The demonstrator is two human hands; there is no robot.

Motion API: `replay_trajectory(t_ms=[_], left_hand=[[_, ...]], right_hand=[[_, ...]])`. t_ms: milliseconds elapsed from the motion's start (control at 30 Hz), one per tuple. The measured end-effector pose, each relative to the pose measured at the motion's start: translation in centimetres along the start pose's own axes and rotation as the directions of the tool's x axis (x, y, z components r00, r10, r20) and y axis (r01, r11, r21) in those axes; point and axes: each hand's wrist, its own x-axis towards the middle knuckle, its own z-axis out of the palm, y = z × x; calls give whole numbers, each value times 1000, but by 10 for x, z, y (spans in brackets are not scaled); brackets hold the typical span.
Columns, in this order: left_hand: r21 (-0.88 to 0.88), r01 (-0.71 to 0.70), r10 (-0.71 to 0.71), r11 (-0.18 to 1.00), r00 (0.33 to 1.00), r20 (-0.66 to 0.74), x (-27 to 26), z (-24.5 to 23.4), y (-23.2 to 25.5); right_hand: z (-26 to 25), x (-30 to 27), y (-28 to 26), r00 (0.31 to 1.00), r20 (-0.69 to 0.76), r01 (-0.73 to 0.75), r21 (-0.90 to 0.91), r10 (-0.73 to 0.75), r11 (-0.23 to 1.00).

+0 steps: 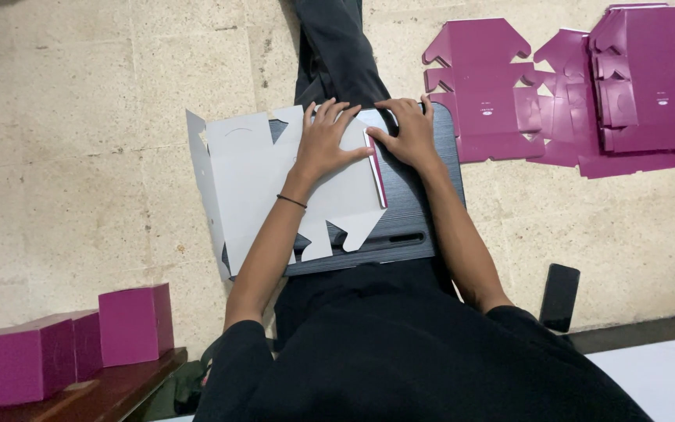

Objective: Fold a cardboard box template into its final shape

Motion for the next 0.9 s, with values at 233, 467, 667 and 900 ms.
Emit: replay_trajectory(t_ms=[233, 467, 667, 900], left_hand=[[8, -4, 4, 1000, 1000, 3, -1, -4, 1], [21, 10, -10, 1000, 1000, -13, 0, -2, 1], [22, 11, -11, 1000, 1000, -5, 0, -1, 0], [30, -2, 3, 1000, 1000, -17, 1, 7, -7]], right_hand=[[11, 5, 0, 993, -102, -53, 1, 52, 999], [13, 10, -7, 985, -141, -102, -11, 100, 995], [8, 6, -4, 992, -114, -52, -60, 45, 997], [-16, 1, -15, 999, 19, 33, 14, -33, 999]])
